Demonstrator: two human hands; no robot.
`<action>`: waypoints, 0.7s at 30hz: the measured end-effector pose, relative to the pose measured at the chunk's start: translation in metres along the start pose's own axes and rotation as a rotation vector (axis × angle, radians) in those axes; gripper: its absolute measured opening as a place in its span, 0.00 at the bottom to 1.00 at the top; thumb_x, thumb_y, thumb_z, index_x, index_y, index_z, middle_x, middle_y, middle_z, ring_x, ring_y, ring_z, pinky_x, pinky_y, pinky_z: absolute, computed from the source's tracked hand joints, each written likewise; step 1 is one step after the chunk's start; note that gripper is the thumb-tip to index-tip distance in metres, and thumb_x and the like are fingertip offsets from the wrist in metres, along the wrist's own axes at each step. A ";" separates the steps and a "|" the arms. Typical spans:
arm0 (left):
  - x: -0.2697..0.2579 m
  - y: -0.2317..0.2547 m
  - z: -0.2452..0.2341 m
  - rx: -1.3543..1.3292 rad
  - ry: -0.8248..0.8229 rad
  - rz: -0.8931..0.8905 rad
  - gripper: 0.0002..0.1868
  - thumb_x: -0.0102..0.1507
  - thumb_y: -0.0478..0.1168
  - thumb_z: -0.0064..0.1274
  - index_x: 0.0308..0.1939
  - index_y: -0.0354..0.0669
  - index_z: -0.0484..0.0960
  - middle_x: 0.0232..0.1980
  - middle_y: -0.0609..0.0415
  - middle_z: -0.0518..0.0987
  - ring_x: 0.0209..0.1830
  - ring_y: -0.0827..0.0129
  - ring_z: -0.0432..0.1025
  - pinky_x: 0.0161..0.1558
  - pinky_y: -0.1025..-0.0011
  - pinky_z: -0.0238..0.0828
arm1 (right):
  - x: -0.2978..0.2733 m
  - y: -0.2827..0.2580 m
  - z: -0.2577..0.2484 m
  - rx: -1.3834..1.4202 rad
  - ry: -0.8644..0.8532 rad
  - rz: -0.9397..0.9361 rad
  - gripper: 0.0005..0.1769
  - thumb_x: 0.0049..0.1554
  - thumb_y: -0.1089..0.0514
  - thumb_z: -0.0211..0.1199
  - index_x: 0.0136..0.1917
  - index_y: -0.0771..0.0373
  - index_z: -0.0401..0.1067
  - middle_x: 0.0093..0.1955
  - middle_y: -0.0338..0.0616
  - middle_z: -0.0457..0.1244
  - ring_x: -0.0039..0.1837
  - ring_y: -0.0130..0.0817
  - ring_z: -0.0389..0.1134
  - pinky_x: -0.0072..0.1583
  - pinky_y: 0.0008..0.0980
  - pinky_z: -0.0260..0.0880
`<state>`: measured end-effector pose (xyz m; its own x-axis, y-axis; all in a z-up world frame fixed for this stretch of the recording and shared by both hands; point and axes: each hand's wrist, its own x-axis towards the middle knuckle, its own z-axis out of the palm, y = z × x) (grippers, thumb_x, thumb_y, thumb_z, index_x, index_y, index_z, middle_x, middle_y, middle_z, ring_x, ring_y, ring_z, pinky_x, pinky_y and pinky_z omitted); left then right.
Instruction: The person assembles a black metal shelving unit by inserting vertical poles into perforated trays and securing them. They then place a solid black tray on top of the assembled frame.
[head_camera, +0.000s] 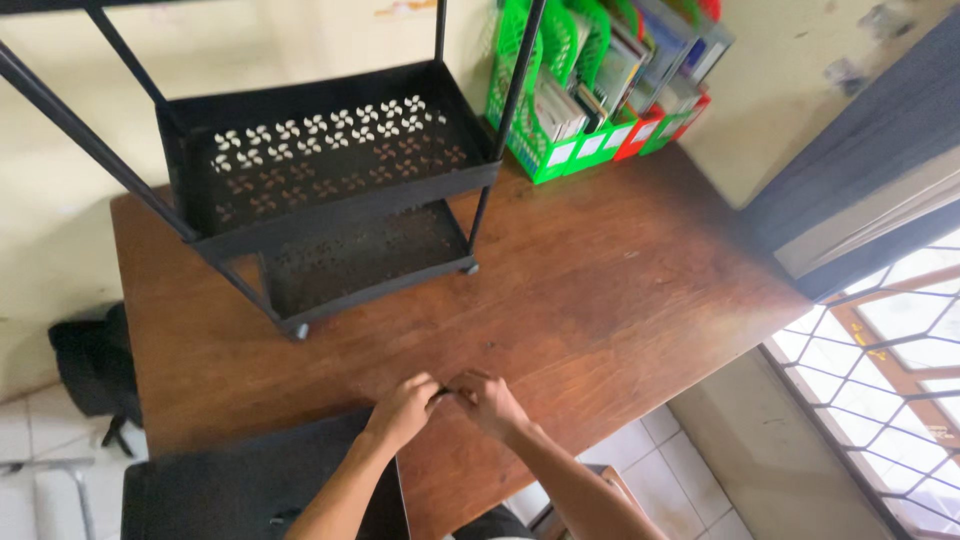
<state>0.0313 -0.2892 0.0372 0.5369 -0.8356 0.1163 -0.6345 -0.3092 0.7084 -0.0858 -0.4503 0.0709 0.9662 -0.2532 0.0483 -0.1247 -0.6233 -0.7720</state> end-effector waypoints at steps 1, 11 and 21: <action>0.004 0.000 0.009 0.035 -0.011 -0.040 0.05 0.63 0.39 0.55 0.40 0.44 0.84 0.43 0.48 0.80 0.44 0.48 0.76 0.45 0.55 0.72 | 0.002 0.007 -0.001 -0.037 -0.020 0.012 0.11 0.54 0.68 0.65 0.52 0.64 0.77 0.50 0.50 0.69 0.47 0.47 0.73 0.48 0.39 0.74; 0.010 -0.010 0.066 -0.058 0.131 -0.177 0.09 0.62 0.35 0.56 0.46 0.43 0.84 0.49 0.48 0.81 0.50 0.48 0.75 0.48 0.56 0.73 | 0.010 0.043 -0.006 0.102 -0.115 0.105 0.11 0.57 0.67 0.62 0.54 0.65 0.74 0.51 0.51 0.67 0.41 0.43 0.74 0.41 0.35 0.78; 0.000 0.015 0.049 -0.048 0.294 -0.202 0.19 0.59 0.37 0.60 0.54 0.37 0.79 0.56 0.43 0.78 0.55 0.47 0.72 0.52 0.58 0.70 | 0.006 0.051 -0.008 0.044 -0.008 -0.035 0.19 0.54 0.66 0.64 0.59 0.66 0.71 0.49 0.56 0.64 0.45 0.48 0.72 0.46 0.39 0.75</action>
<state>-0.0058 -0.3163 0.0139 0.7903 -0.5911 0.1610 -0.4760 -0.4269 0.7689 -0.0881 -0.4891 0.0372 0.9715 -0.2259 0.0714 -0.0807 -0.5989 -0.7968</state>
